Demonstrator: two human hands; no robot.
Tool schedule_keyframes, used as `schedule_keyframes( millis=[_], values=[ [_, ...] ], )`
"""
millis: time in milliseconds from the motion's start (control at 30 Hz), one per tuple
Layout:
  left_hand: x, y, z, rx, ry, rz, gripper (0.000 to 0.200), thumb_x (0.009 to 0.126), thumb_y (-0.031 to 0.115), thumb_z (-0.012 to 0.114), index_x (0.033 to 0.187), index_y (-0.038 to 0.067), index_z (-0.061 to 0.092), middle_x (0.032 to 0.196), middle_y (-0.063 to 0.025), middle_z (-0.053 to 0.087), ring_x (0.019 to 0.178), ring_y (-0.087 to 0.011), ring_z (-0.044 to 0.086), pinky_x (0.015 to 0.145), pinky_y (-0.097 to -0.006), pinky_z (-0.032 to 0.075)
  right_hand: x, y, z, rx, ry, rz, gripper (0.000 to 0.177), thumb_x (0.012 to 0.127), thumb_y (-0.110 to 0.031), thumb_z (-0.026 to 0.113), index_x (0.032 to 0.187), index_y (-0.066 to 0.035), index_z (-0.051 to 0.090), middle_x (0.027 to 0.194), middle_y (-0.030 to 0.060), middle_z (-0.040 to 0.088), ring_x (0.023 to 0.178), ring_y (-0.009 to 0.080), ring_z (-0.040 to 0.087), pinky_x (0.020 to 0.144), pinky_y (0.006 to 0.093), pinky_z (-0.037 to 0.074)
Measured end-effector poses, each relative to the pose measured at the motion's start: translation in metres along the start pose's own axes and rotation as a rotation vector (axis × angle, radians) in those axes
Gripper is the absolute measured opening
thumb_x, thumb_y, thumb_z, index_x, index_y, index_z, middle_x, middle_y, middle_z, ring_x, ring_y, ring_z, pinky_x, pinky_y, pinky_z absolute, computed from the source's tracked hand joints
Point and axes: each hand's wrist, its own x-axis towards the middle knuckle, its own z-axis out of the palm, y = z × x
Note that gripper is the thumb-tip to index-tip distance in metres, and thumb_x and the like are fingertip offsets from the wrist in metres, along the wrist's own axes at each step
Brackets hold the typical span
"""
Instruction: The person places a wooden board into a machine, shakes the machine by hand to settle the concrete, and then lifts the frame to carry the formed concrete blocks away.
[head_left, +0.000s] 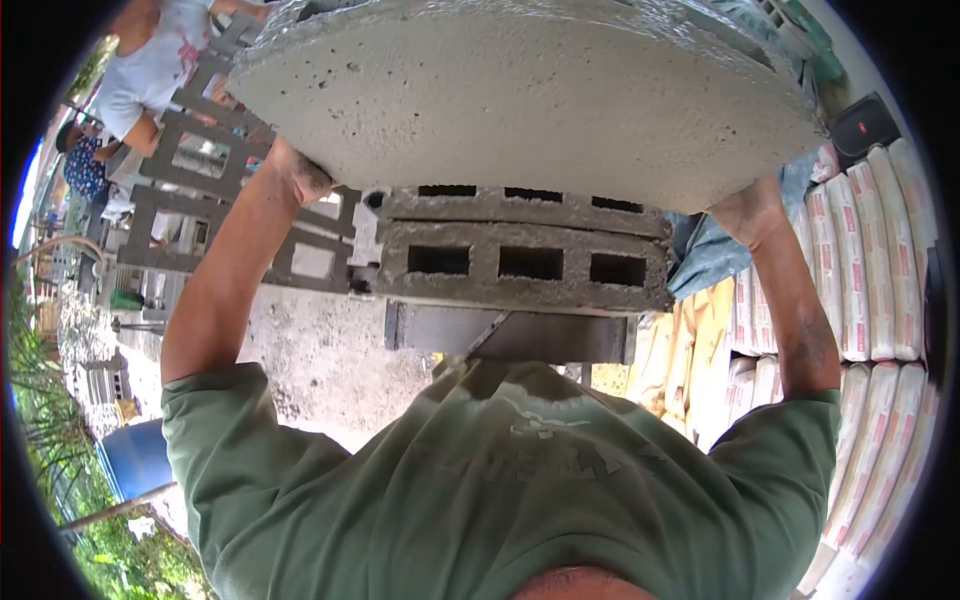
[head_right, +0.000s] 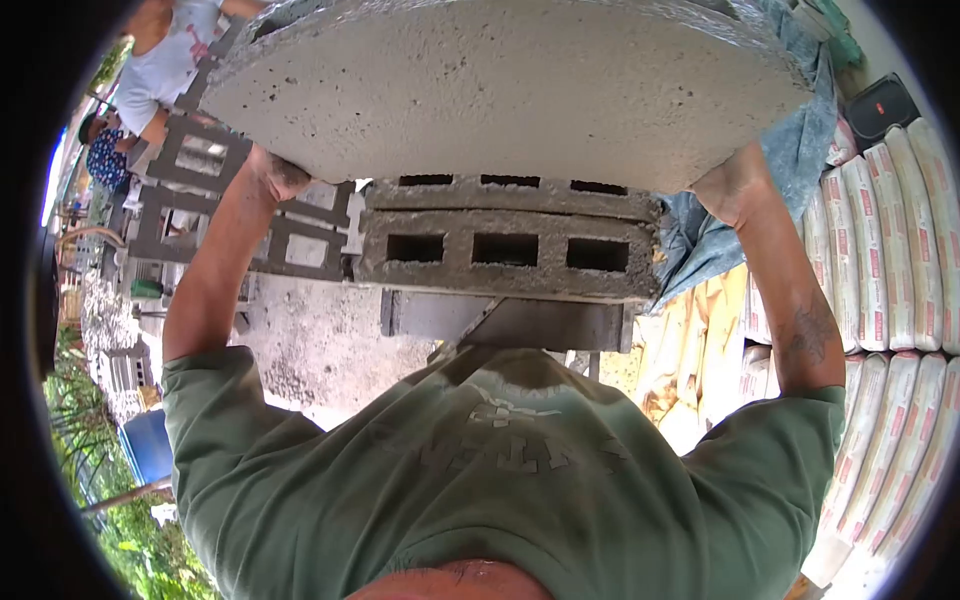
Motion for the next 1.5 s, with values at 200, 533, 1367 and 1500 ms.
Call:
schedule_keyframes(
  millis=[200,533,1367,1500],
  values=[
    [-0.017,-0.049,-0.087,-0.134,-0.443,-0.004,0.048,0.092,0.039,0.049,0.127,0.007,0.052,0.128,-0.0133,0.057,0.118,-0.0326,0.054,0.093,-0.0515,0.049,-0.032,0.06,-0.035,0.124,-0.037,-0.02,0.059,0.094,-0.052,0.041,0.136,-0.01,0.044,0.136,0.0072,0.049,0.126,0.0254,0.043,0.104,0.0432,0.033],
    [-0.057,-0.087,-0.078,-0.06,0.053,0.021,0.043,0.093,0.037,0.048,0.122,0.007,0.056,0.122,-0.0125,0.06,0.112,-0.0286,0.058,0.094,-0.048,0.048,-0.052,0.098,-0.032,0.069,-0.013,0.057,0.059,0.095,-0.051,0.04,0.137,-0.01,0.043,0.139,0.0075,0.047,0.128,0.0251,0.041,0.106,0.0423,0.03],
    [-0.034,-0.161,-0.133,0.242,0.221,-0.015,0.056,0.091,0.048,0.04,0.121,0.002,0.052,0.116,-0.0173,0.062,0.1,-0.0273,0.062,0.086,-0.0441,0.044,-0.063,0.125,-0.15,-0.868,0.296,-0.517,0.046,0.092,-0.04,0.057,0.111,0.002,0.066,0.082,0.0094,0.07,0.074,0.0099,0.06,0.068,0.0265,0.047],
    [-0.005,-0.236,-0.158,0.372,0.266,0.082,0.055,0.084,0.054,0.053,0.109,0.005,0.059,0.088,-0.0082,0.065,0.074,-0.0163,0.063,0.059,-0.0286,0.046,-0.036,0.225,-0.176,-0.53,0.424,-0.442,0.035,0.09,-0.032,0.063,0.104,0.0,0.07,0.067,-0.0024,0.057,0.061,0.0063,0.051,0.056,0.0217,0.04]
  ],
)
